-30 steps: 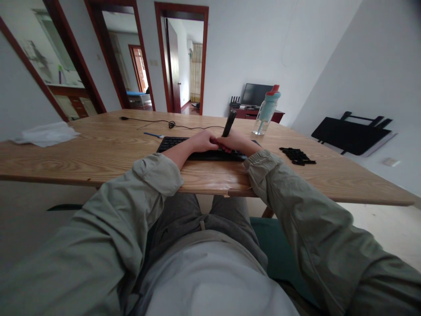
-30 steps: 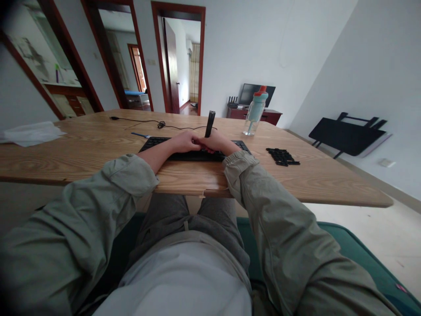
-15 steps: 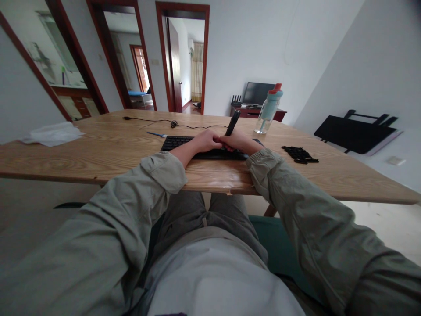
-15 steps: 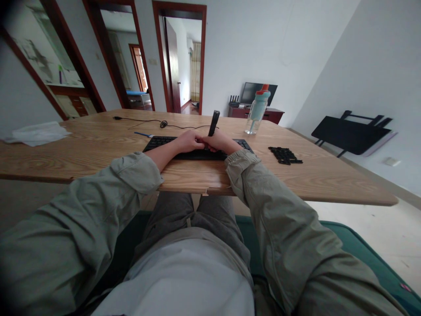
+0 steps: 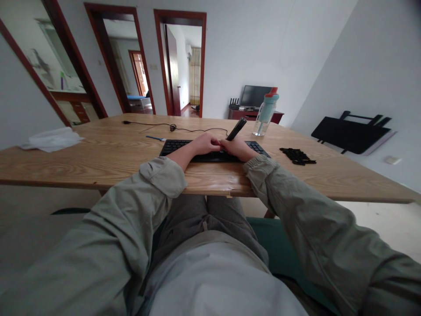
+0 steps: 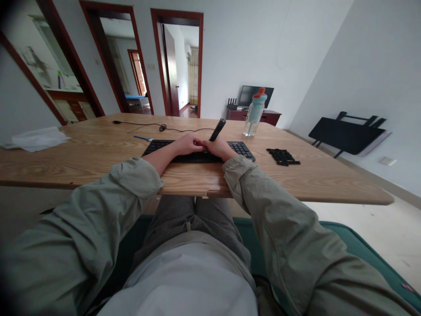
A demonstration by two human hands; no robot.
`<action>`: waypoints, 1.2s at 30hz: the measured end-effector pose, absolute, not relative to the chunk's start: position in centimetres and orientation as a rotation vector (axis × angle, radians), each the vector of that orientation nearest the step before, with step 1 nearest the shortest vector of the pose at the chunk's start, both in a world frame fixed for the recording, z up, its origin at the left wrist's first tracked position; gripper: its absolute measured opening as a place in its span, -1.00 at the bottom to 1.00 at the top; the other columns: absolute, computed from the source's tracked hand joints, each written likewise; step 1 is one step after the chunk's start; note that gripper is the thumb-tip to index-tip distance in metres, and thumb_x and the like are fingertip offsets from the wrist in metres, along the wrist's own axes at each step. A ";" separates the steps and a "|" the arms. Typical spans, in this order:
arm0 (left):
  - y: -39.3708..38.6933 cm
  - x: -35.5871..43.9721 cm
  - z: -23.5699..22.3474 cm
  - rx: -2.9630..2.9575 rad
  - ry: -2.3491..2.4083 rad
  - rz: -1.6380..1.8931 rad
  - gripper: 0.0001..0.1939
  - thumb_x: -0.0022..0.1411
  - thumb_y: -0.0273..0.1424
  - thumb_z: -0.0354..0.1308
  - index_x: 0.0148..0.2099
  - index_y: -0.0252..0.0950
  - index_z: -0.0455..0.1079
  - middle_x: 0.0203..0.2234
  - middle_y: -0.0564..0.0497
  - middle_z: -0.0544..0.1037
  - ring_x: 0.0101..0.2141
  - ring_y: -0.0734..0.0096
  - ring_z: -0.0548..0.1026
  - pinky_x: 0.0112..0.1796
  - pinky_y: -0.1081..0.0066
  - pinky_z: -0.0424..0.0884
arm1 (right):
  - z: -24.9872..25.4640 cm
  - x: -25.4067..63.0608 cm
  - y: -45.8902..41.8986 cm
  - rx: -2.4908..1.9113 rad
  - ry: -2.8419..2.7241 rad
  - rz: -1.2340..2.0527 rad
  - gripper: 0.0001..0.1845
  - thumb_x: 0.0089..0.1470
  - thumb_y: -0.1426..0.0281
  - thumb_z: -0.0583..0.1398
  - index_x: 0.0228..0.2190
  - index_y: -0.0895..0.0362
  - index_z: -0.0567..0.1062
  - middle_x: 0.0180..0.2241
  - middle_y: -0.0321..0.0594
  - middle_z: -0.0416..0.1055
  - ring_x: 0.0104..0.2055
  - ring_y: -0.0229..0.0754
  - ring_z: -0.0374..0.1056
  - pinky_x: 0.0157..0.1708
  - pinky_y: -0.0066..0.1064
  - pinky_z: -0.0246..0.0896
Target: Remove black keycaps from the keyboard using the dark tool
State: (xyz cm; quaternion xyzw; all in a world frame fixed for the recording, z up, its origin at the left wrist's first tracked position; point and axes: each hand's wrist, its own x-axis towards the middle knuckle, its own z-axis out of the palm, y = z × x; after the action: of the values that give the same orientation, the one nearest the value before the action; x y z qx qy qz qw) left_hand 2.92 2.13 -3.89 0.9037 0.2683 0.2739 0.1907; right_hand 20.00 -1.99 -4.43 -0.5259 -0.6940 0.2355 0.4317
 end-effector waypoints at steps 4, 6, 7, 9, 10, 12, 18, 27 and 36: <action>1.7 3.0 -3.9 2.579 0.742 0.848 -0.80 0.10 -0.39 0.20 -0.35 -0.39 0.61 -0.58 0.08 0.53 -0.53 0.53 0.33 -0.43 0.48 0.18 | -4.7 20.1 -2.3 -1.267 -1.740 0.539 -0.78 0.02 0.37 0.17 -0.60 0.12 0.31 -0.69 -0.35 0.24 -0.65 -0.33 0.15 -0.68 -0.51 0.04; 1.5 3.0 -3.9 2.610 0.716 0.856 -0.79 0.12 -0.40 0.19 -0.30 -0.38 0.62 -0.52 0.06 0.57 -0.49 0.51 0.37 -0.41 0.48 0.20 | -4.8 20.2 -2.4 -1.258 -1.762 0.503 -0.75 0.03 0.35 0.16 -0.62 0.11 0.29 -0.69 -0.34 0.25 -0.64 -0.33 0.16 -0.68 -0.51 0.04; 1.5 3.1 -3.9 2.619 0.715 0.851 -0.78 0.13 -0.39 0.18 -0.28 -0.38 0.63 -0.50 0.05 0.59 -0.47 0.50 0.40 -0.40 0.47 0.21 | -4.9 20.2 -2.4 -1.258 -1.770 0.486 -0.74 0.03 0.35 0.16 -0.64 0.10 0.28 -0.69 -0.34 0.25 -0.64 -0.33 0.16 -0.67 -0.51 0.04; 1.3 3.2 -3.9 2.613 0.732 0.857 -0.77 0.15 -0.37 0.18 -0.26 -0.38 0.63 -0.47 0.03 0.60 -0.45 0.47 0.42 -0.38 0.47 0.23 | -5.1 20.3 -2.3 -1.263 -1.752 0.471 -0.73 0.02 0.37 0.15 -0.66 0.10 0.26 -0.70 -0.33 0.24 -0.63 -0.33 0.17 -0.66 -0.51 0.05; 1.2 3.3 -3.9 2.597 0.748 0.879 -0.75 0.17 -0.34 0.18 -0.26 -0.39 0.63 -0.48 0.02 0.60 -0.45 0.47 0.42 -0.38 0.47 0.23 | -5.2 20.4 -2.2 -1.262 -1.720 0.474 -0.73 0.02 0.37 0.13 -0.66 0.10 0.26 -0.70 -0.34 0.23 -0.64 -0.32 0.17 -0.66 -0.51 0.05; 0.9 3.5 -3.9 2.564 0.775 0.947 -0.72 0.21 -0.30 0.17 -0.25 -0.40 0.63 -0.49 0.01 0.60 -0.46 0.48 0.41 -0.38 0.47 0.23 | -5.4 20.4 -2.1 -1.249 -1.639 0.477 -0.73 0.03 0.37 0.10 -0.66 0.09 0.26 -0.72 -0.35 0.21 -0.65 -0.32 0.15 -0.67 -0.50 0.05; 0.4 3.7 -3.3 2.568 0.815 0.910 -0.71 0.24 -0.28 0.18 -0.24 -0.42 0.62 -0.51 0.00 0.57 -0.47 0.49 0.38 -0.36 0.47 0.25 | -5.2 20.4 -2.1 -1.248 -1.604 0.523 -0.76 0.00 0.38 0.13 -0.65 0.09 0.28 -0.73 -0.36 0.19 -0.67 -0.32 0.13 -0.70 -0.49 0.01; 0.8 2.8 -2.4 2.500 0.894 0.860 -0.46 0.10 -0.12 0.32 0.04 -0.36 0.54 -0.36 -0.05 0.59 -0.42 0.45 0.41 -0.33 0.44 0.30 | -3.4 20.5 -3.0 -1.149 -1.442 0.804 -0.77 0.03 0.38 0.09 -0.63 0.11 0.32 -0.72 -0.35 0.18 -0.65 -0.32 0.10 -0.66 -0.48 0.04; 0.1 2.8 -2.0 2.757 0.798 0.573 -0.47 0.10 -0.02 0.26 -0.05 -0.33 0.58 -0.32 -0.04 0.61 -0.35 0.35 0.46 -0.31 0.41 0.28 | -2.7 21.7 -3.0 -0.974 -1.404 0.933 -0.74 0.03 0.19 0.14 -0.39 0.13 0.44 -0.65 -0.44 0.12 -0.66 -0.36 -0.01 -0.68 -0.49 -0.13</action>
State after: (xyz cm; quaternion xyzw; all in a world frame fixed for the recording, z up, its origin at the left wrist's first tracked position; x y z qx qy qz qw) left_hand 2.75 0.13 -1.98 0.9365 0.2711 0.1947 0.1073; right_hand 21.66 -3.03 -2.73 -0.4136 -0.5961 0.3964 0.5626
